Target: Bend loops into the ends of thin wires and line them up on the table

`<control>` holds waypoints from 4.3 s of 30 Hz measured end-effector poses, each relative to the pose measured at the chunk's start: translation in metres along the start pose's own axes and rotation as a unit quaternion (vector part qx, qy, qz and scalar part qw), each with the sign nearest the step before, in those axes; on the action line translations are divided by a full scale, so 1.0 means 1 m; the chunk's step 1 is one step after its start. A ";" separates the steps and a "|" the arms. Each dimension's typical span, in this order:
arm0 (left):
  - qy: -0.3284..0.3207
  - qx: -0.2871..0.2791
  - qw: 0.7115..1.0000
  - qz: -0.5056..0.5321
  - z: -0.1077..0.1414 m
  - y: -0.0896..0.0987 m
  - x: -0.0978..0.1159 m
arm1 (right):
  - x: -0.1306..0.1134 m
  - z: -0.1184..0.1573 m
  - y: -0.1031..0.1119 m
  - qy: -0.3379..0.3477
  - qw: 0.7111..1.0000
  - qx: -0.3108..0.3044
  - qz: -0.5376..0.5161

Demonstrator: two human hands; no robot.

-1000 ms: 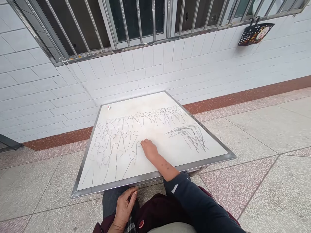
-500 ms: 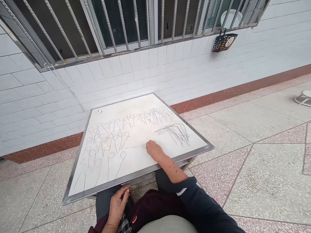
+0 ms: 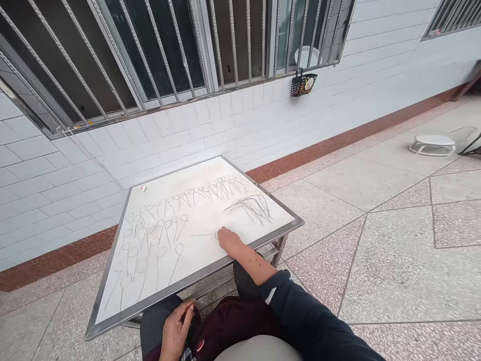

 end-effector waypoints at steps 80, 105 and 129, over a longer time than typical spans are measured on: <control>0.194 -0.149 0.871 0.426 -0.047 0.048 0.215 | -0.028 0.085 0.168 0.107 0.795 -0.007 -0.597; 0.201 -0.207 0.865 0.410 -0.043 0.049 0.217 | -0.046 0.096 0.171 0.274 0.856 -0.017 -0.439; 0.230 -0.255 0.872 0.350 -0.044 0.055 0.214 | -0.060 0.104 0.176 0.346 0.823 -0.021 -0.449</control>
Point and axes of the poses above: each hand's wrist, its own z-axis away from the middle knuckle, its own y-axis out of the back of the hand, x = y × z, the point moved 6 cm from there along -z, towards the middle knuckle, and after that the axes turned 6 degrees about x, right-handed, at the moved point
